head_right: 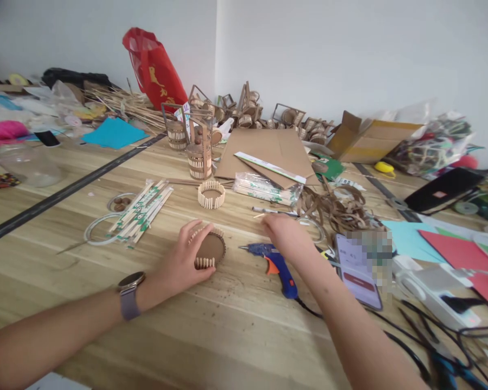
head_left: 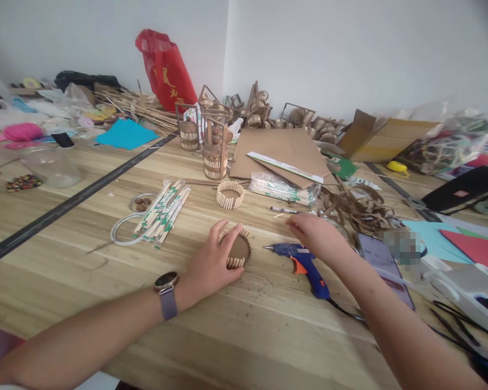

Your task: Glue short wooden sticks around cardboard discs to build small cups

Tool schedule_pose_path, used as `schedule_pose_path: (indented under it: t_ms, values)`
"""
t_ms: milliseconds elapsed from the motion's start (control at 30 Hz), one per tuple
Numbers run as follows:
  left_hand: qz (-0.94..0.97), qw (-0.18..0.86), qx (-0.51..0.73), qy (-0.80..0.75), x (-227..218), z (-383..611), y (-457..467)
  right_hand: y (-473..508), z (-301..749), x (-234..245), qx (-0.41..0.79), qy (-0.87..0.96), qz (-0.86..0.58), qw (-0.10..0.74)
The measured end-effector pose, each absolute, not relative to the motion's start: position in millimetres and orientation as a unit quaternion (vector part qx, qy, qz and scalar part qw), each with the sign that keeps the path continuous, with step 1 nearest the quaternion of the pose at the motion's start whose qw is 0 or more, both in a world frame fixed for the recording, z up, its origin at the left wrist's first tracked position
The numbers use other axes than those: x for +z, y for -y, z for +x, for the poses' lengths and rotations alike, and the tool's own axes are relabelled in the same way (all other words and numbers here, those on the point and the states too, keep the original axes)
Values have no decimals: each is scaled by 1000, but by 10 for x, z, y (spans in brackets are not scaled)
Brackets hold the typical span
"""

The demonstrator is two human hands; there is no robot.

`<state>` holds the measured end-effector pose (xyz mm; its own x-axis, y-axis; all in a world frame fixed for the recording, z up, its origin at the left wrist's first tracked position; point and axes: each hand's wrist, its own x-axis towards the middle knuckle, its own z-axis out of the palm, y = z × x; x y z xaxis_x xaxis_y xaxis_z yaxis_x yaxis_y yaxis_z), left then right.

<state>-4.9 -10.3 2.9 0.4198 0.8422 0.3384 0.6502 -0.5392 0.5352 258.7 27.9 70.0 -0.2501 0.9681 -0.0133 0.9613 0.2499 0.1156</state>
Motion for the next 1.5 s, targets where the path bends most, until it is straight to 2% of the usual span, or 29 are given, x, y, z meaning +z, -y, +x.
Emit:
schedule_pose_path:
  t_ms: [333, 700, 1100, 1300, 1500]
  values:
    - [832, 179, 288, -438, 65, -70, 102, -941, 2461, 459, 76, -842, 523, 109]
    - [828, 185, 296, -439, 27, -70, 90, -857, 2547, 522, 64, -825, 558, 64]
    - [829, 181, 291, -442, 21, -77, 87, -950, 2450, 425, 27, -814, 574, 86]
    - [829, 183, 292, -440, 29, -76, 86, -845, 2335, 641, -9, -807, 590, 1]
    - [829, 179, 287, -445, 19, -64, 86, -125, 2058, 723, -107, -815, 557, -114]
